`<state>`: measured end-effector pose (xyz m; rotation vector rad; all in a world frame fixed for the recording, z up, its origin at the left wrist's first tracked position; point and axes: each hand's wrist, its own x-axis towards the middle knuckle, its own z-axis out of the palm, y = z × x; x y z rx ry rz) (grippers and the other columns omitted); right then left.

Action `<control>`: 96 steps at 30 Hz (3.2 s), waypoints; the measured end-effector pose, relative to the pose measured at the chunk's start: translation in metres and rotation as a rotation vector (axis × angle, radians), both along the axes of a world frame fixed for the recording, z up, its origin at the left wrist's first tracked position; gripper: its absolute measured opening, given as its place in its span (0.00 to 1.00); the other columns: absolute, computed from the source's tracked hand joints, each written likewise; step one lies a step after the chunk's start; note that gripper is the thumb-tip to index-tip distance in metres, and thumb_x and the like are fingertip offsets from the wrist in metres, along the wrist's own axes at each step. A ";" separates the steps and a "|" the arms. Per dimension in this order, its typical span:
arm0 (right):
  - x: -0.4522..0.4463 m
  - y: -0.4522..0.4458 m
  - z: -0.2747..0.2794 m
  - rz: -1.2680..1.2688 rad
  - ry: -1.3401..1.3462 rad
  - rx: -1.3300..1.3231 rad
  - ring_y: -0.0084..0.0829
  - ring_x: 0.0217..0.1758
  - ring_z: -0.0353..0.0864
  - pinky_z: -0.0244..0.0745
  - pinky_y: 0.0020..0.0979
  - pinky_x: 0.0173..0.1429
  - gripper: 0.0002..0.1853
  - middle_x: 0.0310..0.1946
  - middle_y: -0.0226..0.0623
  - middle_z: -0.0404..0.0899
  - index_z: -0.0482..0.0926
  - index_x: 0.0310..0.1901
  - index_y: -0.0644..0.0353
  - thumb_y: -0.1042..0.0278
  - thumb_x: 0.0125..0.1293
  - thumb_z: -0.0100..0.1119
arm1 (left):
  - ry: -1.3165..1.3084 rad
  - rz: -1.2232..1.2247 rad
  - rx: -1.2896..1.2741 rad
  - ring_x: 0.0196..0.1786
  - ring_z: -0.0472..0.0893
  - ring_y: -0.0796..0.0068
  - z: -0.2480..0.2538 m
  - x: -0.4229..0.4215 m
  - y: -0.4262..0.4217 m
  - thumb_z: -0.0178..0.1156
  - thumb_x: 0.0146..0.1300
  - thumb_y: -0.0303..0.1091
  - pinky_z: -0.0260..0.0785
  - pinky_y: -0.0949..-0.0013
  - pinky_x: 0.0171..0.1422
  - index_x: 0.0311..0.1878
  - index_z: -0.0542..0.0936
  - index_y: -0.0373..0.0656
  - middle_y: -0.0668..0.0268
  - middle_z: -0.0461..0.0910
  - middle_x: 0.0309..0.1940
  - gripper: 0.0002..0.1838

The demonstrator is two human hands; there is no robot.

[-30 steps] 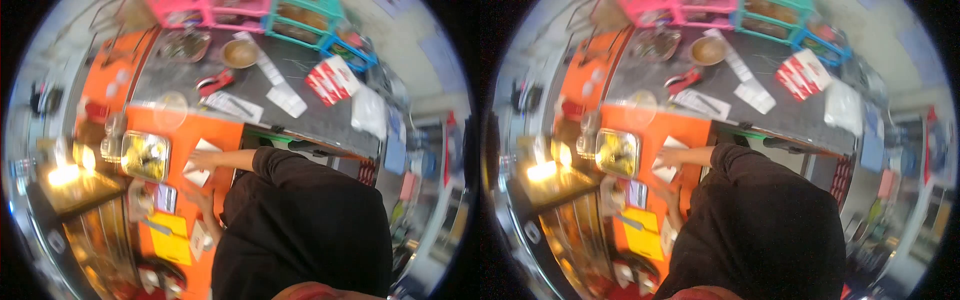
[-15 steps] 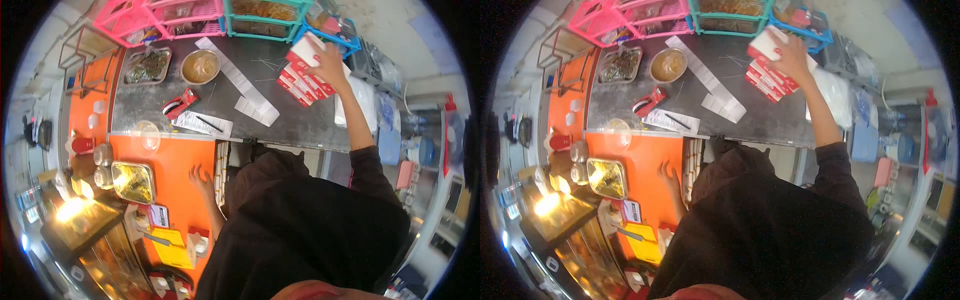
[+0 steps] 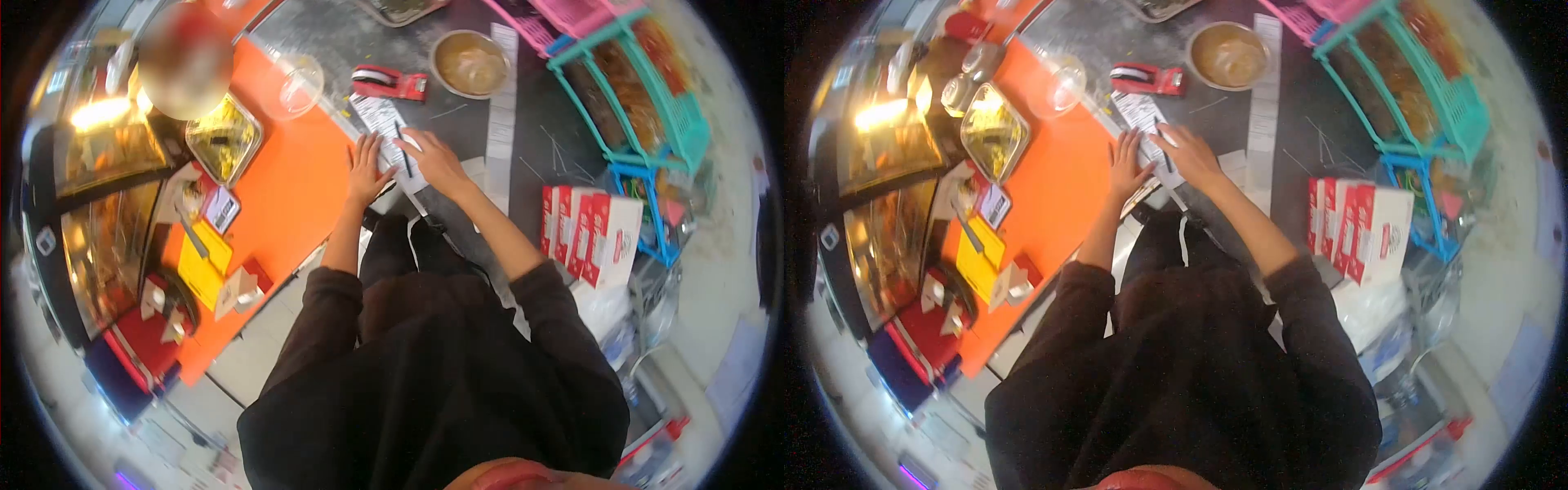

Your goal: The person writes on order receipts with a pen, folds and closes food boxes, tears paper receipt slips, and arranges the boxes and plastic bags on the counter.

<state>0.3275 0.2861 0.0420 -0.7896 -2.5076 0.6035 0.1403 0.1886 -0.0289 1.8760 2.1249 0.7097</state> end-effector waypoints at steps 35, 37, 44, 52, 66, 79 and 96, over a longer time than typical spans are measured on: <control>-0.032 -0.038 -0.093 -0.484 0.403 -0.606 0.26 0.29 0.77 0.71 0.25 0.34 0.06 0.30 0.35 0.78 0.78 0.31 0.65 0.74 0.67 0.58 | 0.033 0.039 -0.163 0.78 0.55 0.69 -0.009 -0.004 0.007 0.57 0.51 0.70 0.25 0.40 0.79 0.74 0.62 0.47 0.70 0.62 0.74 0.51; -0.025 -0.029 -0.092 -0.700 0.982 -0.865 0.27 0.31 0.79 0.72 0.25 0.34 0.06 0.31 0.37 0.78 0.77 0.32 0.65 0.75 0.68 0.56 | 0.034 0.050 -0.143 0.78 0.55 0.69 -0.009 -0.005 0.007 0.57 0.51 0.69 0.25 0.41 0.79 0.73 0.63 0.47 0.70 0.62 0.74 0.51; -0.028 -0.035 -0.093 -0.650 0.492 -0.564 0.21 0.28 0.75 0.74 0.24 0.36 0.08 0.35 0.36 0.76 0.75 0.33 0.68 0.73 0.71 0.55 | 0.052 0.048 -0.158 0.78 0.56 0.69 -0.010 -0.005 0.008 0.58 0.51 0.69 0.26 0.41 0.79 0.73 0.63 0.47 0.70 0.62 0.74 0.51; -0.028 -0.035 -0.098 -0.572 0.351 -0.372 0.24 0.30 0.79 0.74 0.25 0.32 0.06 0.34 0.37 0.79 0.77 0.35 0.67 0.73 0.68 0.60 | 0.069 0.044 -0.160 0.78 0.56 0.68 -0.011 -0.005 0.007 0.59 0.49 0.70 0.26 0.41 0.79 0.73 0.63 0.47 0.69 0.62 0.73 0.52; -0.041 -0.048 -0.086 -0.430 0.347 -0.489 0.29 0.32 0.79 0.74 0.26 0.34 0.03 0.34 0.37 0.80 0.78 0.36 0.64 0.75 0.67 0.60 | 0.041 0.032 -0.150 0.78 0.55 0.68 -0.011 -0.005 0.006 0.55 0.49 0.74 0.23 0.41 0.78 0.74 0.61 0.45 0.68 0.60 0.74 0.55; -0.038 -0.048 -0.090 -0.470 0.354 -0.452 0.30 0.32 0.80 0.74 0.29 0.36 0.04 0.32 0.37 0.80 0.79 0.35 0.64 0.74 0.66 0.61 | 0.054 0.031 -0.129 0.78 0.56 0.68 -0.015 -0.005 0.005 0.55 0.50 0.74 0.24 0.40 0.78 0.74 0.61 0.46 0.68 0.62 0.74 0.54; -0.033 -0.049 -0.090 -0.460 0.318 -0.450 0.30 0.29 0.78 0.72 0.29 0.34 0.06 0.29 0.36 0.78 0.78 0.33 0.64 0.72 0.67 0.60 | 0.039 0.035 -0.139 0.79 0.54 0.71 -0.017 -0.005 0.004 0.56 0.49 0.74 0.25 0.37 0.78 0.74 0.61 0.47 0.71 0.60 0.74 0.55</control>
